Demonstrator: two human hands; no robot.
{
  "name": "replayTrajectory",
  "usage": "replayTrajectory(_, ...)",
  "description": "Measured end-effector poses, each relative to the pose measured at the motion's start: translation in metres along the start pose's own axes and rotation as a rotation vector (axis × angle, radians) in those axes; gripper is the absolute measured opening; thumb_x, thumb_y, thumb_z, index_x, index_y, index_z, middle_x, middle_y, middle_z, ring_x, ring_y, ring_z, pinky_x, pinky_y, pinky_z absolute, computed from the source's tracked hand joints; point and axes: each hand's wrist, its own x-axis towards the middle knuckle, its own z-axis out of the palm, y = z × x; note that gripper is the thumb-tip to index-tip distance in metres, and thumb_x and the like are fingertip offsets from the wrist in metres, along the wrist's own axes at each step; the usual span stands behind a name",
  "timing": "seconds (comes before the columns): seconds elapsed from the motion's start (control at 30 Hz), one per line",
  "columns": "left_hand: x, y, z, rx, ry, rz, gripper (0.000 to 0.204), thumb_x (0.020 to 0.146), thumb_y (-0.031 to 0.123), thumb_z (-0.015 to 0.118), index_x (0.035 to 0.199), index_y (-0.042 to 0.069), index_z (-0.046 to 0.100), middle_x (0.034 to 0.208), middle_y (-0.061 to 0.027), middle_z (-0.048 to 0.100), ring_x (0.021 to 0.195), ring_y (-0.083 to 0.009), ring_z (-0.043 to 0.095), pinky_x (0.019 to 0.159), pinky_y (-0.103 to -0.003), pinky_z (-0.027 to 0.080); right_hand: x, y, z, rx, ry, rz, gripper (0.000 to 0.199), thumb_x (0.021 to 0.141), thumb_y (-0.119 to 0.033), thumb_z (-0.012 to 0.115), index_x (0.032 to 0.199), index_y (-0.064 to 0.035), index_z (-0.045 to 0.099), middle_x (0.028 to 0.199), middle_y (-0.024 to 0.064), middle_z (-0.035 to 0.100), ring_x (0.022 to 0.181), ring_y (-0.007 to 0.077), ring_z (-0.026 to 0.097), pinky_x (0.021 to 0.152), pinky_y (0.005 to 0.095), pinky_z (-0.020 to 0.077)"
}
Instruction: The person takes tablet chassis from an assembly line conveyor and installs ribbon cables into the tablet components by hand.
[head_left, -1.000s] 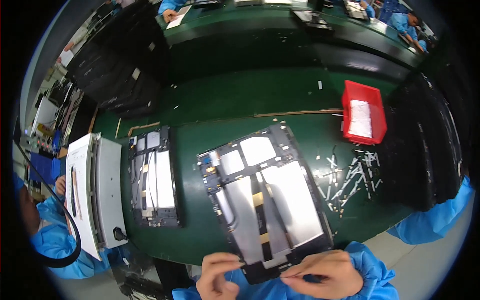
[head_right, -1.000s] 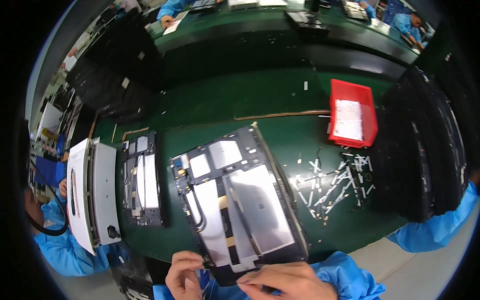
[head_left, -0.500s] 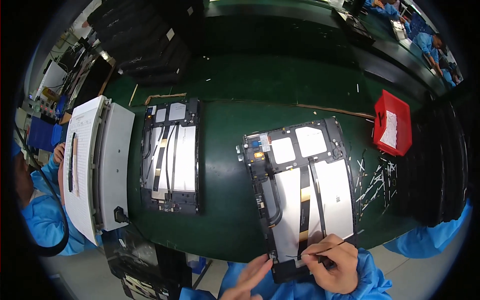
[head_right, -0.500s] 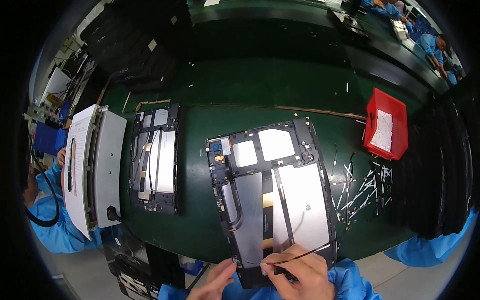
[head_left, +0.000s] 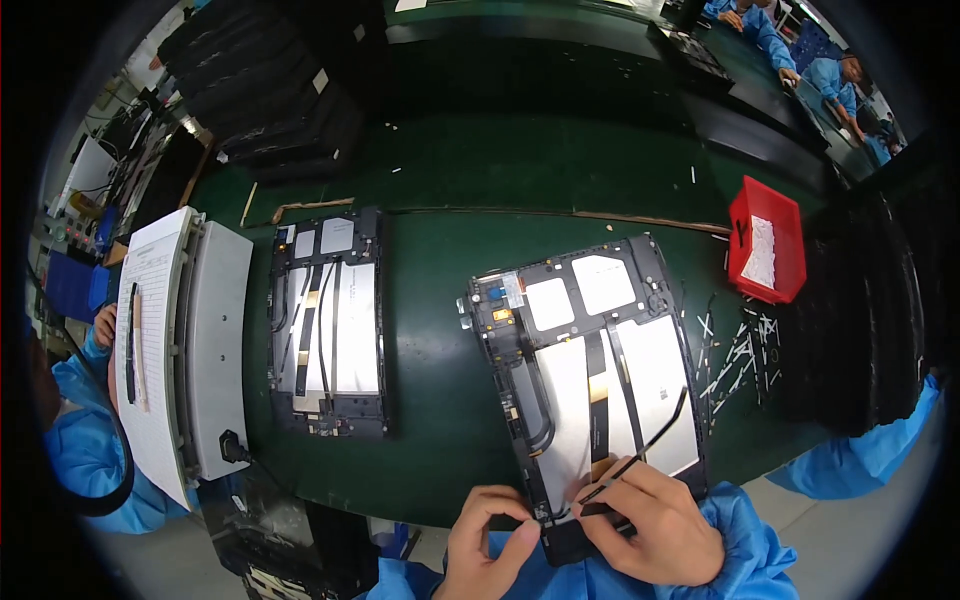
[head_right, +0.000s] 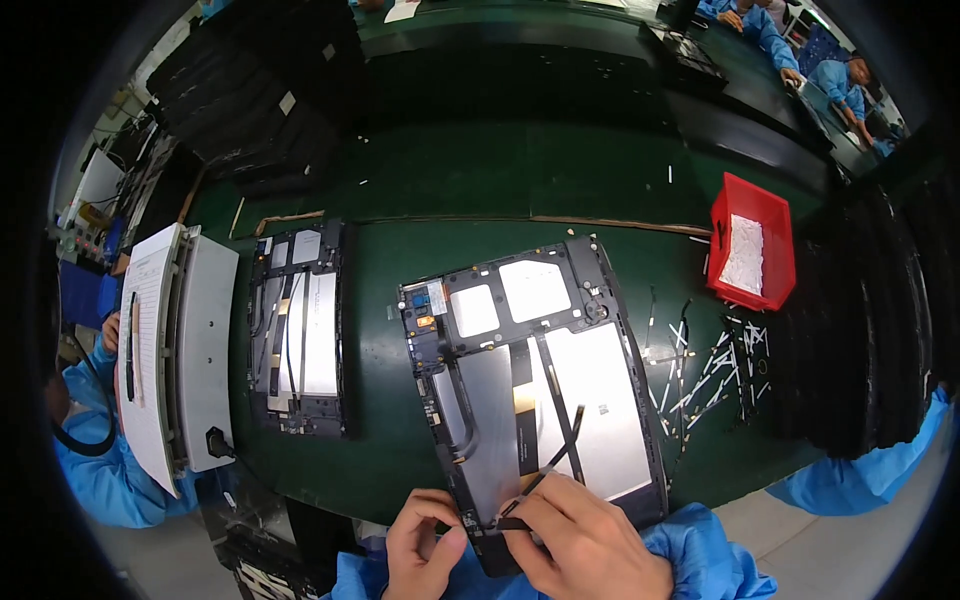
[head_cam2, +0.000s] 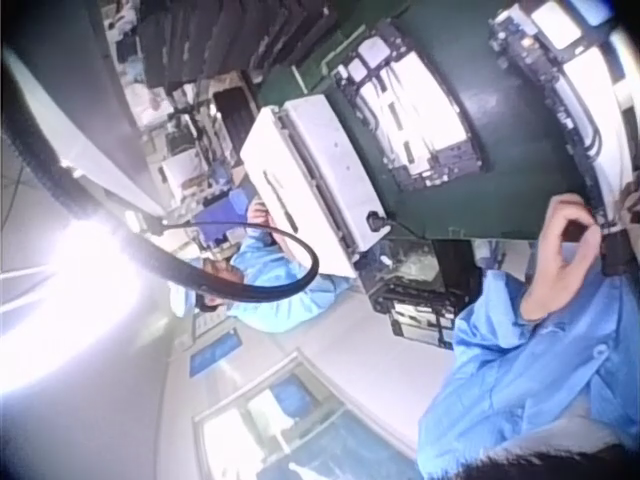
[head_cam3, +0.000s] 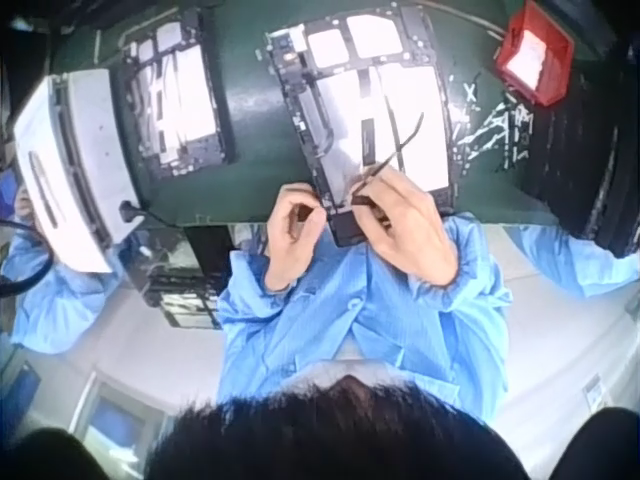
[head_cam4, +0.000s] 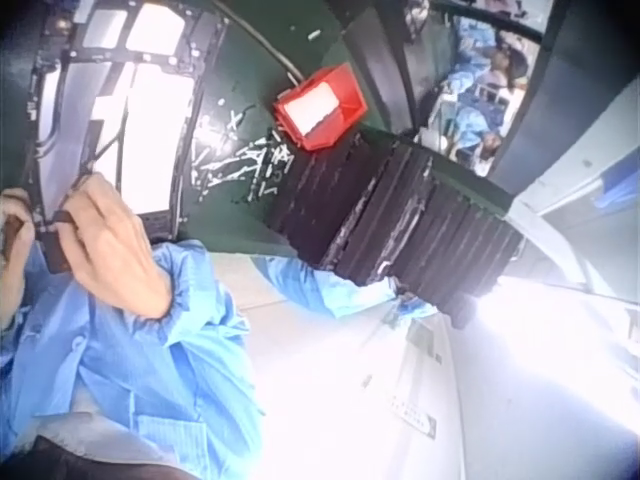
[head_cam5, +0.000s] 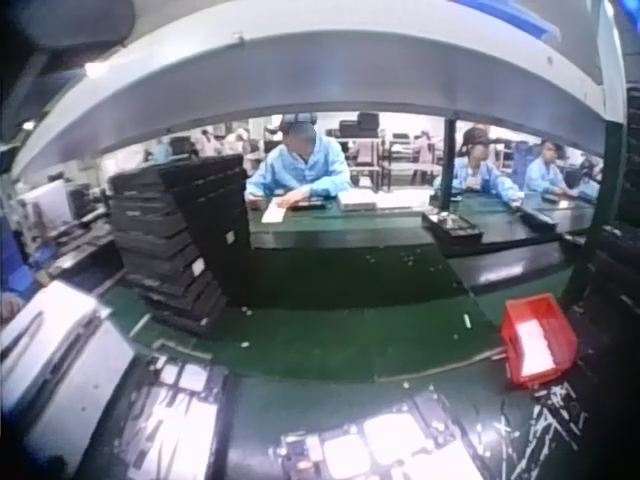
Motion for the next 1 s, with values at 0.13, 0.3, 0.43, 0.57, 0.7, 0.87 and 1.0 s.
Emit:
replayTrajectory(0.13,0.007,-0.002,0.003,0.053,0.048,0.027,0.017,0.078,-0.002,0.064,0.086,0.002,0.051,0.094,-0.006,0.048,0.078,-0.0106,0.047,0.068,-0.021,0.039,0.001,-0.001,0.0,0.026,0.002,0.039,0.014,0.072,-0.002,0.066,0.085,0.0024,0.064,0.085,0.0154,0.058,0.074,0.0286,0.062,0.065,0.0312,0.0512)
replayTrajectory(0.3,0.008,-0.003,0.002,0.055,0.015,0.044,0.013,0.079,-0.002,0.062,0.086,0.002,0.051,0.09,-0.0063,0.048,0.077,-0.0117,0.047,0.069,-0.022,0.039,0.003,0.0,-0.001,-0.021,-0.022,-0.035,0.014,0.071,-0.002,0.066,0.084,0.0014,0.063,0.081,0.0125,0.056,0.072,0.0264,0.061,0.063,0.031,0.0506)
replayTrajectory(0.43,0.001,-0.008,0.003,0.032,0.044,0.081,0.007,0.083,0.0,0.057,0.085,0.001,0.051,0.087,-0.0069,0.048,0.074,-0.0128,0.045,0.068,-0.023,0.036,0.006,-0.006,-0.004,-0.061,-0.119,-0.021,0.014,0.071,-0.004,0.067,0.083,0.0009,0.061,0.08,0.0103,0.055,0.071,0.0255,0.059,0.062,0.0314,0.0497)
replayTrajectory(0.57,-0.001,-0.009,0.003,-0.001,0.05,0.068,0.006,0.083,0.001,0.056,0.084,0.001,0.051,0.084,-0.0064,0.048,0.071,-0.0122,0.042,0.064,-0.023,0.034,0.007,-0.001,0.0,-0.056,-0.139,-0.055,0.016,0.07,-0.004,0.067,0.084,0.0004,0.061,0.082,0.0101,0.055,0.072,0.0256,0.059,0.063,0.0316,0.0495)
replayTrajectory(0.7,0.005,-0.005,0.002,0.096,0.015,0.098,0.006,0.083,0.002,0.057,0.083,0.001,0.051,0.08,-0.0068,0.049,0.068,-0.0133,0.044,0.062,-0.024,0.036,0.004,-0.003,0.002,-0.074,-0.104,-0.034,0.017,0.07,-0.003,0.066,0.085,0.0004,0.061,0.082,0.0103,0.055,0.073,0.0259,0.058,0.063,0.0319,0.0494)
replayTrajectory(0.87,0.016,0.011,0.0,0.288,-0.029,0.152,0.008,0.082,0.003,0.059,0.081,0.001,0.052,0.07,-0.0083,0.05,0.062,-0.0164,0.049,0.058,-0.027,0.041,0.004,0.0,0.003,-0.088,-0.083,-0.052,0.018,0.069,-0.002,0.066,0.086,0.0012,0.061,0.083,0.0108,0.054,0.073,0.0269,0.058,0.063,0.0322,0.0492)
replayTrajectory(1.0,0.018,0.018,-0.01,0.265,-0.075,0.061,0.007,0.082,0.002,0.058,0.08,0.0,0.052,0.07,-0.0087,0.05,0.061,-0.0159,0.049,0.059,-0.026,0.041,0.008,0.0,0.004,-0.078,-0.095,-0.114,0.018,0.07,-0.001,0.065,0.088,0.0014,0.061,0.083,0.011,0.054,0.072,0.0277,0.058,0.063,0.0324,0.0492)
